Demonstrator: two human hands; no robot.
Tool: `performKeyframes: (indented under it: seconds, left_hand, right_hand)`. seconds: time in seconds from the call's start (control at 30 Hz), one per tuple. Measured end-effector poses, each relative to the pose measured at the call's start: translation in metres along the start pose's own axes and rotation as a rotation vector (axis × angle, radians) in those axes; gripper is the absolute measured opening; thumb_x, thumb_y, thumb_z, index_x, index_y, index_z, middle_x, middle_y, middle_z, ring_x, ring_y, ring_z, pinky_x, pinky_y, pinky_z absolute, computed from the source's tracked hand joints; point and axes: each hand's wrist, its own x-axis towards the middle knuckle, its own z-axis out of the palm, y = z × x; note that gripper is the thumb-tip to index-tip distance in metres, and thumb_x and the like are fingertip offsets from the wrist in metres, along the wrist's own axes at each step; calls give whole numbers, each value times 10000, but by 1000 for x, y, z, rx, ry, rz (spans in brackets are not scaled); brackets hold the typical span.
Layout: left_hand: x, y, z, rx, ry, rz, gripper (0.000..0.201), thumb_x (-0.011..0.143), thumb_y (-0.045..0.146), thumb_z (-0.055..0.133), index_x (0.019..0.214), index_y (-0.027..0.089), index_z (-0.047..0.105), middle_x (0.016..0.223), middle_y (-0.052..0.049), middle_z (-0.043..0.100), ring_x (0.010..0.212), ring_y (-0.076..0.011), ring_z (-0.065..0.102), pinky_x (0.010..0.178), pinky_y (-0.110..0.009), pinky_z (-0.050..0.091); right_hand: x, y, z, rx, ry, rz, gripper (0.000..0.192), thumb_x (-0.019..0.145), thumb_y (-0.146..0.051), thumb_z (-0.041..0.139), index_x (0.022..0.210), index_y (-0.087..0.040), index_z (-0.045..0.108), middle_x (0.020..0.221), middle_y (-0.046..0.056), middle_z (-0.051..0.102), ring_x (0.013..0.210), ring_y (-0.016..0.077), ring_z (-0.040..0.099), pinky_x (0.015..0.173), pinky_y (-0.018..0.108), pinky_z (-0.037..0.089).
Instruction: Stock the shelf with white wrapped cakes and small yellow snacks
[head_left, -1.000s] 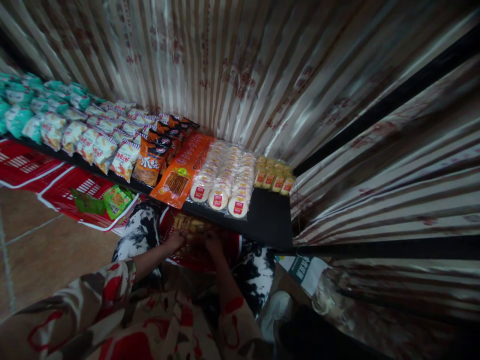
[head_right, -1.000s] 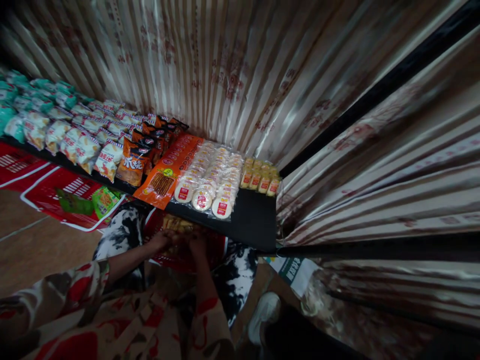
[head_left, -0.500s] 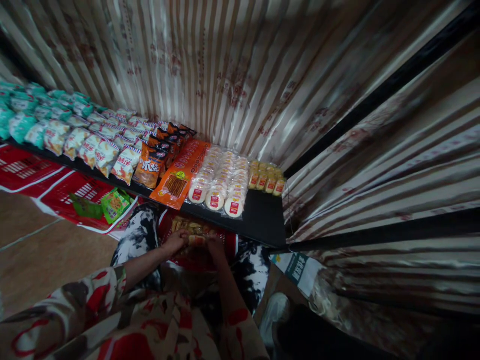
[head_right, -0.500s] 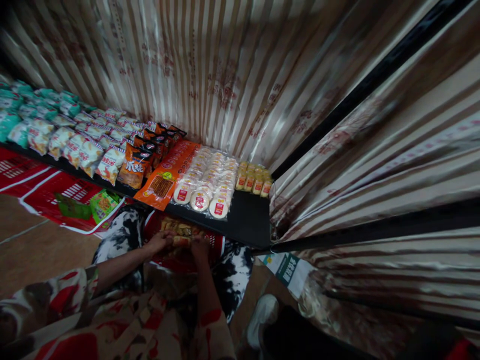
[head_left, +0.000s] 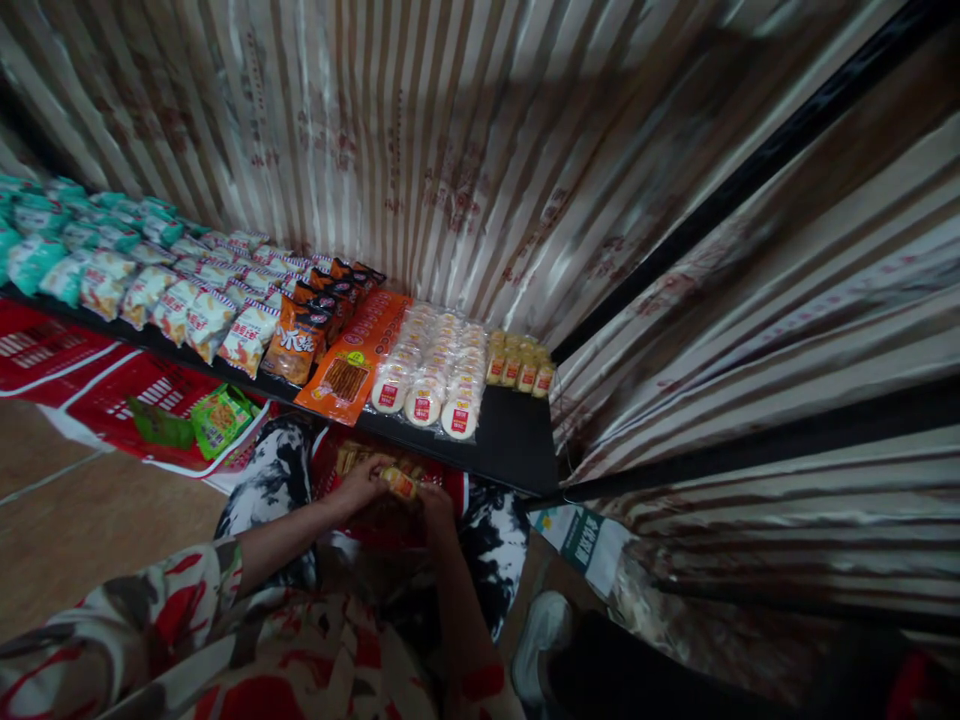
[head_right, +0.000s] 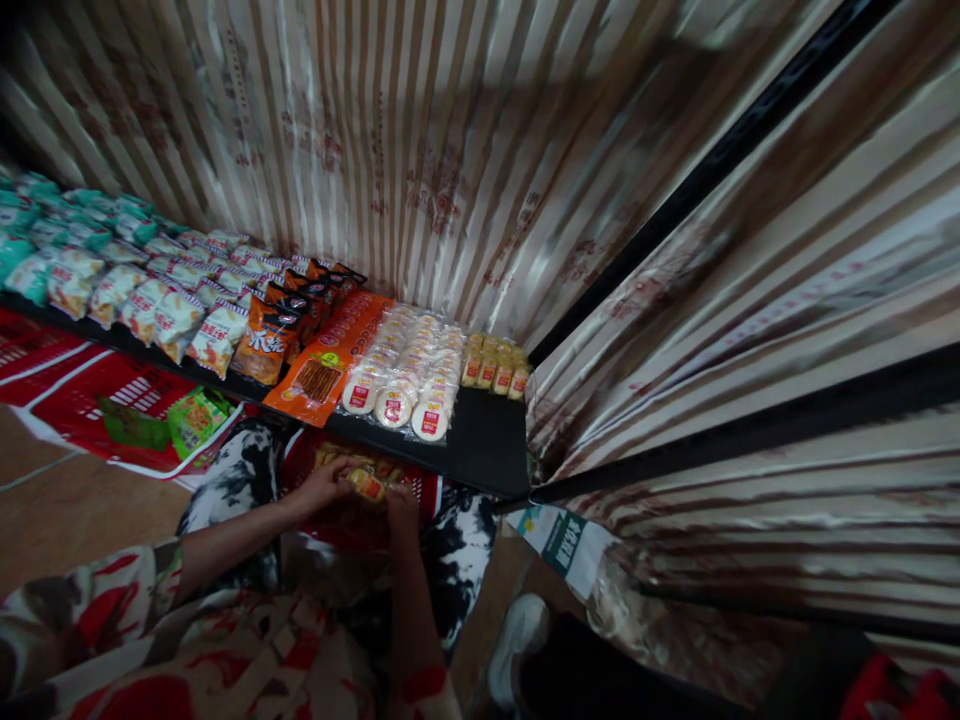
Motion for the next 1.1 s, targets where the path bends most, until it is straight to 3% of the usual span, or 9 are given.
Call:
performKeyframes:
  seconds: [0.2,0.4,0.57,0.67,0.83,1.0,1.1]
  left_hand:
    - [0,6,7,158,-11,117,490,657,26,486,1129,128,567,792,3,625,681,-104,568,628,-186,447]
    - [6,11,16,258,7,313,479,631,5,512,1086,114,616,1105,-79,633,971,-160,592,904,-257,447]
    - [5,23,24,312,-28,351,489,681,17,475,1145,116,593,1141,-93,621,1013,-165,585,931,-268,445]
    - [6,31,30,325,-45,378,495,711,24,450,1181,121,569,1160,-91,611,1035,-166,578,947,-274,439]
    - [8,45,41,340,-82,409,491,727,30,448,1197,132,550,1102,-68,629,946,-141,597,887,-243,463]
    - [10,55,50,403,-105,469,426,786,96,447,1195,133,558,1103,-72,635,964,-153,595,886,-251,459]
    - [13,59,57,435,-95,495,423,792,108,444,1198,120,564,1105,-85,638,958,-164,599,888,-264,462]
  right_hand:
    - [-5,1,-6,251,62,87,161,721,-365,516,688,-218,572,678,37,674,637,188,638,621,320,537]
    - [-9,-8,-17,397,129,131,307,599,-471,613,758,-210,582,638,17,650,539,169,586,521,295,496]
    - [-22,-31,-30,403,55,128,327,628,-393,580,885,-192,604,582,-24,609,472,124,519,474,238,435]
    - [-29,-47,-38,338,29,74,291,655,-390,533,848,-192,622,602,-18,619,520,136,547,515,241,454]
    - [-33,-60,-49,-13,191,-87,279,716,-362,457,834,-210,659,805,27,681,721,179,617,689,280,493]
    - [-35,-62,-55,-200,318,-309,355,784,-281,411,1038,-180,638,990,82,678,893,195,619,829,306,485]
    - [-36,-64,-60,-314,385,-465,363,824,-258,392,1069,-147,635,1010,114,678,932,221,606,866,353,471]
